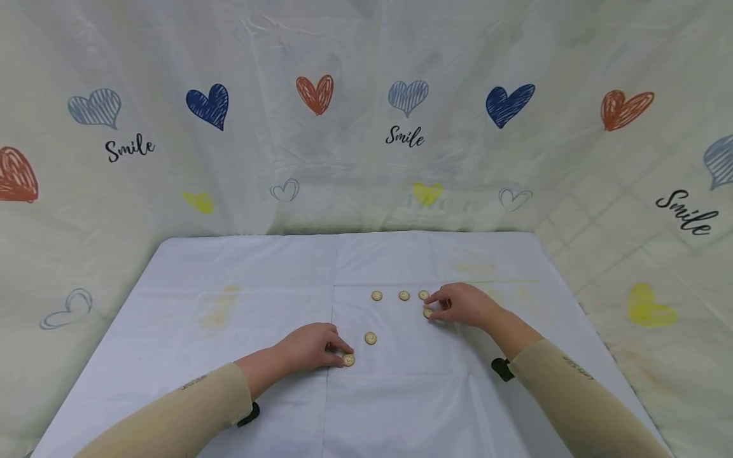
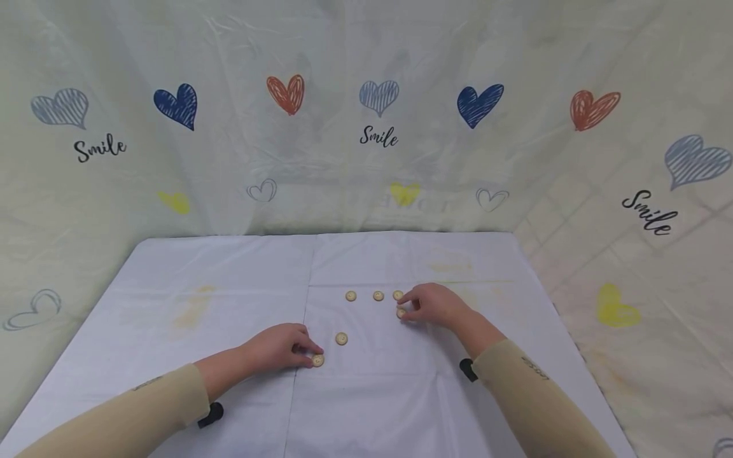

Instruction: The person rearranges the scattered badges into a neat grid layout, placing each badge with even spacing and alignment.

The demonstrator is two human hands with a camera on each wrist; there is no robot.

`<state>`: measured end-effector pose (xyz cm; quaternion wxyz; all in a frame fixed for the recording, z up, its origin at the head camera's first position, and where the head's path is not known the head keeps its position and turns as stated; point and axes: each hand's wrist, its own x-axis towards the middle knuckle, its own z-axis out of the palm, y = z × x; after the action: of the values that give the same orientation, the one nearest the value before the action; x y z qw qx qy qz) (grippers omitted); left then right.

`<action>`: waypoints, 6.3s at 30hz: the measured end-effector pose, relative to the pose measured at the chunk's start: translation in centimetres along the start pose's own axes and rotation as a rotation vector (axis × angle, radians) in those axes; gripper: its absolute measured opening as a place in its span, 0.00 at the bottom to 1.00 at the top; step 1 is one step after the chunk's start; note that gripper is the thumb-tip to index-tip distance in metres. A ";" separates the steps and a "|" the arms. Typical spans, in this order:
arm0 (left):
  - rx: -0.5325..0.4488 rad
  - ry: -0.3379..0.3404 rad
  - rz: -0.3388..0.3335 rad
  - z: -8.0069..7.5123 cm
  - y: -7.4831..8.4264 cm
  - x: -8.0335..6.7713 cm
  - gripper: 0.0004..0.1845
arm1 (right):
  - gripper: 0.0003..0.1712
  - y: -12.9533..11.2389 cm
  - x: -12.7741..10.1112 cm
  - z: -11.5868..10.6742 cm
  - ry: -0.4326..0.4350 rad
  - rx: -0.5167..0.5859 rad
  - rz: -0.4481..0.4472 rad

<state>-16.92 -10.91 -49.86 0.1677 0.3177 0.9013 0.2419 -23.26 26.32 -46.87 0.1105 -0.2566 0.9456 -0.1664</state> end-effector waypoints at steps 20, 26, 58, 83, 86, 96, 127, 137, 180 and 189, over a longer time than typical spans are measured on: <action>-0.003 -0.003 0.008 -0.1 0.1 0.0 0.13 | 0.20 -4.9 2.5 1.7 -0.111 0.030 -0.068; 0.001 -0.019 0.005 -0.1 0.0 0.1 0.13 | 0.20 -7.5 3.9 2.7 -0.133 -0.003 -0.197; 0.016 -0.016 0.015 -0.2 0.2 0.1 0.13 | 0.15 -9.5 5.3 4.9 -0.182 -0.111 -0.277; 0.007 -0.017 0.011 -0.1 0.2 0.1 0.13 | 0.14 -7.2 4.3 2.1 -0.122 -0.061 -0.119; -0.006 -0.010 0.012 -0.1 0.2 0.0 0.13 | 0.14 -6.1 3.8 1.5 -0.102 -0.057 -0.086; -0.005 -0.007 0.021 -0.2 0.1 0.0 0.13 | 0.13 -4.1 2.6 0.1 -0.042 -0.021 -0.073; -0.012 -0.010 0.003 -0.1 0.2 0.1 0.13 | 0.17 -3.1 3.8 0.5 -0.095 -0.102 -0.014; -0.012 -0.002 0.007 -0.4 0.2 0.2 0.14 | 0.20 -3.0 3.6 -0.1 -0.091 -0.051 0.022; -0.025 0.014 0.022 0.0 0.1 -0.1 0.14 | 0.12 1.4 0.2 1.0 -0.002 0.085 0.074; -0.002 0.006 0.034 -0.1 0.5 -0.1 0.14 | 0.11 1.6 0.2 1.3 -0.009 0.094 0.080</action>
<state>-16.61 -10.66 -49.49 0.1612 0.3321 0.8960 0.2466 -23.75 27.19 -48.67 0.1332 -0.2137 0.9458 -0.2052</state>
